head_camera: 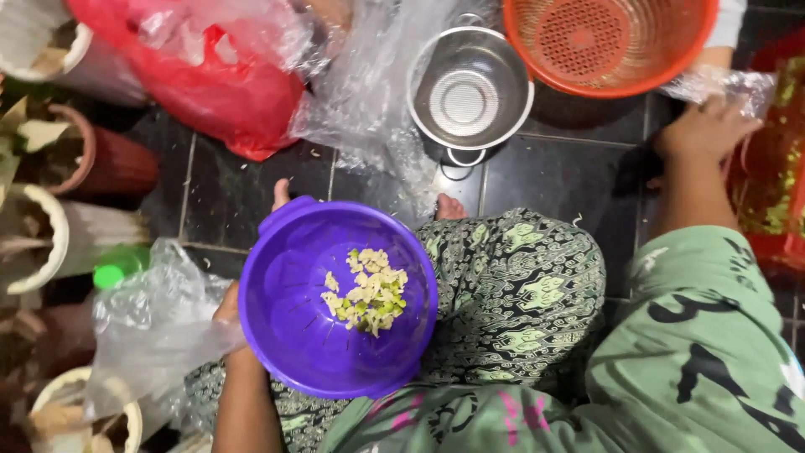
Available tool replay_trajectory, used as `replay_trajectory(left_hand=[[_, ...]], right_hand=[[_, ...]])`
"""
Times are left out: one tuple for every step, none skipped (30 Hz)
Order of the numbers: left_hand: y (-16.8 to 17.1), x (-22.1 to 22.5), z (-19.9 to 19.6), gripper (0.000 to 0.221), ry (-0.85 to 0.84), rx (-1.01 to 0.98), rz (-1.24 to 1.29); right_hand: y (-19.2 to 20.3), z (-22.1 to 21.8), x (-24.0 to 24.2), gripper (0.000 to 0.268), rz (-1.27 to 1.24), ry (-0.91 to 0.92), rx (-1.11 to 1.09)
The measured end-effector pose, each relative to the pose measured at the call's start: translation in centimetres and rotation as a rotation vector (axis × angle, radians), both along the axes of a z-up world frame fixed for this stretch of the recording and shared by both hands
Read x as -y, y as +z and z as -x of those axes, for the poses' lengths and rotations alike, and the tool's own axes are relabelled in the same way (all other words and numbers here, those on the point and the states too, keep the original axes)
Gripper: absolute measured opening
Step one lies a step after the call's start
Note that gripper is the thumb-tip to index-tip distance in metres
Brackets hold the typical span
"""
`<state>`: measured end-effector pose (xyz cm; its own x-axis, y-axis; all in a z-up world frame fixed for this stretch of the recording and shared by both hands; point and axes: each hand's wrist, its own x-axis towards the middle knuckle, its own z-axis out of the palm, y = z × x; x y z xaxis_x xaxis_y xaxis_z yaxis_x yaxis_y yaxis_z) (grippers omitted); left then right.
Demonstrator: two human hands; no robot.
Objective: Bagging chopped green chilies into small plastic bags and tying them shut.
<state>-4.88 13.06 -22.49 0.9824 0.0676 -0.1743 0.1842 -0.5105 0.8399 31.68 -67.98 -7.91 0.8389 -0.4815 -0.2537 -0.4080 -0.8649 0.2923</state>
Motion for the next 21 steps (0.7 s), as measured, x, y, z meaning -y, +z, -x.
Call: replay_trajectory(left_hand=[[0.0, 0.3, -0.1, 0.02, 0.02, 0.004, -0.016], [0.0, 0.7, -0.2, 0.02, 0.035, 0.005, -0.015], [0.0, 0.9, -0.5, 0.019, 0.056, 0.011, -0.035], [0.0, 1.0, -0.7, 0.018, 0.076, 0.018, -0.054], [0.0, 1.2, -1.0, 0.018, 0.089, 0.02, -0.054], [-0.1, 1.3, -1.2, 0.017, 0.107, 0.025, -0.072], [-0.2, 1.5, -1.2, 0.017, 0.125, 0.027, -0.091], [0.0, 1.7, -1.1, 0.017, 0.139, 0.026, -0.092], [0.0, 2.0, -1.1, 0.017, 0.154, 0.027, -0.107], [0.0, 2.3, -1.1, 0.017, 0.168, 0.028, -0.122], [0.0, 2.5, -1.4, 0.017, 0.176, 0.032, -0.117], [0.1, 2.8, -1.6, 0.018, 0.189, 0.038, -0.13], [0.1, 3.1, -2.0, 0.019, 0.197, 0.044, -0.14], [0.0, 3.6, -2.0, 0.019, 0.2, 0.048, -0.133], [0.0, 3.8, -2.2, 0.02, 0.209, 0.059, -0.146], [0.0, 4.1, -2.3, 0.022, 0.219, 0.069, -0.158], [-0.1, 4.0, -2.3, 0.022, 0.225, 0.075, -0.155], [-0.1, 3.9, -2.4, 0.024, 0.236, 0.084, -0.168], [0.0, 4.0, -2.4, 0.025, 0.248, 0.09, -0.182], [5.2, 5.9, -2.0, 0.025, 0.256, 0.095, -0.177], [11.2, 7.8, -2.3, 0.017, 0.353, -0.084, -0.197]], right_hand=[[0.7, 0.1, 0.6, 0.084, -0.059, 0.0, 0.065], [1.1, 0.3, 0.8, 0.084, -0.058, 0.015, 0.066], [1.4, 0.4, 1.0, 0.077, -0.123, -0.032, 0.16], [1.8, 0.5, 1.0, 0.071, -0.19, -0.08, 0.252], [2.1, 1.3, 1.3, 0.071, -0.192, -0.066, 0.254], [2.4, 2.2, 1.7, 0.061, -0.28, -0.002, 0.328], [2.6, 3.2, 2.0, 0.054, -0.37, 0.063, 0.397], [3.4, 4.7, 1.2, 0.054, -0.373, 0.076, 0.394], [4.4, 6.2, 0.5, 0.051, -0.574, 0.027, 0.399], [5.4, 7.9, -0.1, 0.048, -0.779, -0.021, 0.401], [6.7, 9.6, -2.8, 0.048, -0.776, -0.011, 0.403], [7.9, 11.4, -5.6, 0.043, -1.069, -0.073, 0.524], [9.3, 13.5, -8.1, 0.039, -1.36, -0.139, 0.643], [11.6, 13.3, -10.3, 0.039, -1.355, -0.131, 0.645], [13.8, 13.1, -12.7, 0.039, -1.291, 0.096, 0.603], [16.0, 13.0, -15.1, 0.04, -1.214, 0.32, 0.558], [17.5, 12.6, -18.6, 0.04, -1.212, 0.33, 0.561], [19.1, 12.2, -22.1, 0.045, -1.277, 0.421, 0.568], [20.8, 11.8, -25.6, 0.049, -1.341, 0.514, 0.569], [19.9, 9.9, -27.3, 0.049, -1.338, 0.525, 0.569], [18.9, 8.0, -29.1, 0.047, -1.32, 0.63, 0.617]])
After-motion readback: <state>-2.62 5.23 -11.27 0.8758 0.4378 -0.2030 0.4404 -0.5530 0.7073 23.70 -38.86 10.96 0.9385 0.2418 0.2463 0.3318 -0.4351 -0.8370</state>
